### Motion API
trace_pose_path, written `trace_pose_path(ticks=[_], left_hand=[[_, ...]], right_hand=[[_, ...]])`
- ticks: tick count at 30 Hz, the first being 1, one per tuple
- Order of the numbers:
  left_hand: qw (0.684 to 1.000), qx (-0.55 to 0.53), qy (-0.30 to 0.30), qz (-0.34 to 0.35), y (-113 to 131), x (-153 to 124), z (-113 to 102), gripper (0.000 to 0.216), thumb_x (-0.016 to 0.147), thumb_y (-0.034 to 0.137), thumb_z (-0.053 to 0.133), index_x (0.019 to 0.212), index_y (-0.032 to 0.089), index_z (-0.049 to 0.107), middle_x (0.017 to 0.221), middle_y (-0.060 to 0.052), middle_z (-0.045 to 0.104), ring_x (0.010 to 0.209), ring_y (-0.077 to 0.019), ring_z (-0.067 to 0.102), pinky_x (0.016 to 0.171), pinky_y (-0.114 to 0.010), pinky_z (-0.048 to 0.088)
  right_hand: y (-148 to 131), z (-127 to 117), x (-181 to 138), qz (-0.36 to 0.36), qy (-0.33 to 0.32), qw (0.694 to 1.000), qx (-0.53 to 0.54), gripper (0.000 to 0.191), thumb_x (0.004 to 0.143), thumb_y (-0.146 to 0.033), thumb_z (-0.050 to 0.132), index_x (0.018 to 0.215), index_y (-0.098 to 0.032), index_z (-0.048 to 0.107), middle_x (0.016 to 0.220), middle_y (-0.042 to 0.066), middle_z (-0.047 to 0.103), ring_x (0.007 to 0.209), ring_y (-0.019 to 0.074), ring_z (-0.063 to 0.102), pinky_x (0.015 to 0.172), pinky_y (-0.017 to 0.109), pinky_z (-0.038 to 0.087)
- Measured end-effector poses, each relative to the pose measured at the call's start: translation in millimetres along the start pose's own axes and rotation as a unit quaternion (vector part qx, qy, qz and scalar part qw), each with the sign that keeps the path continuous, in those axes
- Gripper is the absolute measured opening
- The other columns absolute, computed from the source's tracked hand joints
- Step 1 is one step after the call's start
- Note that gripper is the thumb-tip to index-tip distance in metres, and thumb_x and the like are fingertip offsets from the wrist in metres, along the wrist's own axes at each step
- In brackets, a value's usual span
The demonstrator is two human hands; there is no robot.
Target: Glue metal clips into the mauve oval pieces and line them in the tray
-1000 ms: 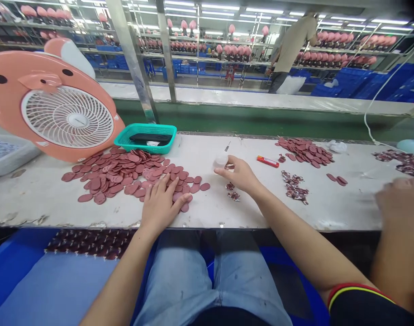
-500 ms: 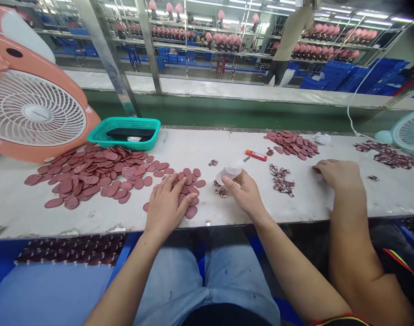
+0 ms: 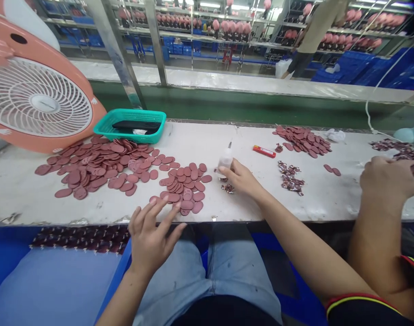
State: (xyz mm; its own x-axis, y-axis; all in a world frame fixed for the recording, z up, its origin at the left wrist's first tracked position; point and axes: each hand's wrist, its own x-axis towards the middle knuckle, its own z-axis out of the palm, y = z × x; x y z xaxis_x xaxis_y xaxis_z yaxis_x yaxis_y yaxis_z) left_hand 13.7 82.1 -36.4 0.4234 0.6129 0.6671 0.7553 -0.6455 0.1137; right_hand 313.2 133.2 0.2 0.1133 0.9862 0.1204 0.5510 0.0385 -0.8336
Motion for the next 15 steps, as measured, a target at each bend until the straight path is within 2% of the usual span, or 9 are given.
trace_pose_path(ticks=[3, 5, 8, 11, 13, 15], left_hand=[[0.999, 0.013, -0.032, 0.002, 4.7, -7.5, 5.7, 0.051, 0.086, 0.037, 0.07, 0.136, 0.039, 0.059, 0.137, -0.008, 0.063, 0.127, -0.0331, 0.052, 0.112, -0.054, 0.026], [0.999, 0.019, -0.033, 0.009, 6.1, -9.1, 8.6, 0.045, 0.087, 0.035, 0.07, 0.13, 0.04, 0.063, 0.133, -0.005, 0.067, 0.123, -0.0306, 0.056, 0.11, -0.05, 0.029], [0.999, 0.017, -0.006, 0.03, 5.0, -11.1, 9.0, 0.037, 0.084, 0.03, 0.074, 0.12, 0.038, 0.069, 0.119, -0.003, 0.075, 0.111, -0.0285, 0.063, 0.104, -0.048, 0.034], [0.999, -0.019, 0.022, 0.044, 4.7, -13.1, 6.3, 0.033, 0.082, 0.018, 0.076, 0.11, 0.036, 0.071, 0.103, 0.002, 0.08, 0.099, -0.0243, 0.068, 0.098, -0.045, 0.037], [0.997, -0.057, 0.026, 0.038, 8.2, -13.2, 3.2, 0.036, 0.08, 0.012, 0.076, 0.107, 0.036, 0.071, 0.096, 0.005, 0.081, 0.09, -0.0208, 0.07, 0.091, -0.042, 0.039], [0.992, -0.119, 0.033, -0.021, 16.8, -11.1, -1.5, 0.033, 0.079, 0.012, 0.077, 0.101, 0.036, 0.074, 0.091, 0.005, 0.08, 0.084, -0.0191, 0.071, 0.085, -0.04, 0.042]], right_hand=[[-8.2, -1.0, -32.8, -0.012, 0.046, 0.999, 0.001, 0.034, 0.093, -0.052, 0.054, 0.109, -0.022, 0.06, 0.115, 0.007, 0.069, 0.109, 0.028, 0.062, 0.097, 0.041, 0.045], [-14.0, -0.8, -52.2, -0.027, 0.077, 0.997, 0.008, 0.035, 0.093, -0.052, 0.053, 0.111, -0.023, 0.06, 0.117, 0.008, 0.068, 0.112, 0.0286, 0.062, 0.099, 0.042, 0.044], [-19.0, 4.1, -78.5, -0.045, 0.107, 0.993, 0.029, 0.035, 0.094, -0.05, 0.053, 0.118, -0.025, 0.06, 0.122, 0.008, 0.067, 0.117, 0.0288, 0.06, 0.103, 0.043, 0.043], [-20.5, 17.0, -100.8, -0.035, 0.128, 0.981, 0.143, 0.033, 0.09, -0.047, 0.061, 0.116, -0.027, 0.062, 0.118, 0.008, 0.067, 0.114, 0.0294, 0.061, 0.103, 0.044, 0.044], [-22.2, 29.4, -112.3, -0.018, 0.128, 0.963, 0.237, 0.033, 0.087, -0.051, 0.063, 0.11, -0.027, 0.061, 0.103, 0.007, 0.068, 0.095, 0.027, 0.065, 0.089, 0.043, 0.052], [-26.3, 43.4, -120.8, -0.004, 0.109, 0.95, 0.294, 0.037, 0.086, -0.058, 0.059, 0.106, -0.027, 0.057, 0.084, 0.003, 0.063, 0.067, 0.0206, 0.061, 0.062, 0.036, 0.055]])
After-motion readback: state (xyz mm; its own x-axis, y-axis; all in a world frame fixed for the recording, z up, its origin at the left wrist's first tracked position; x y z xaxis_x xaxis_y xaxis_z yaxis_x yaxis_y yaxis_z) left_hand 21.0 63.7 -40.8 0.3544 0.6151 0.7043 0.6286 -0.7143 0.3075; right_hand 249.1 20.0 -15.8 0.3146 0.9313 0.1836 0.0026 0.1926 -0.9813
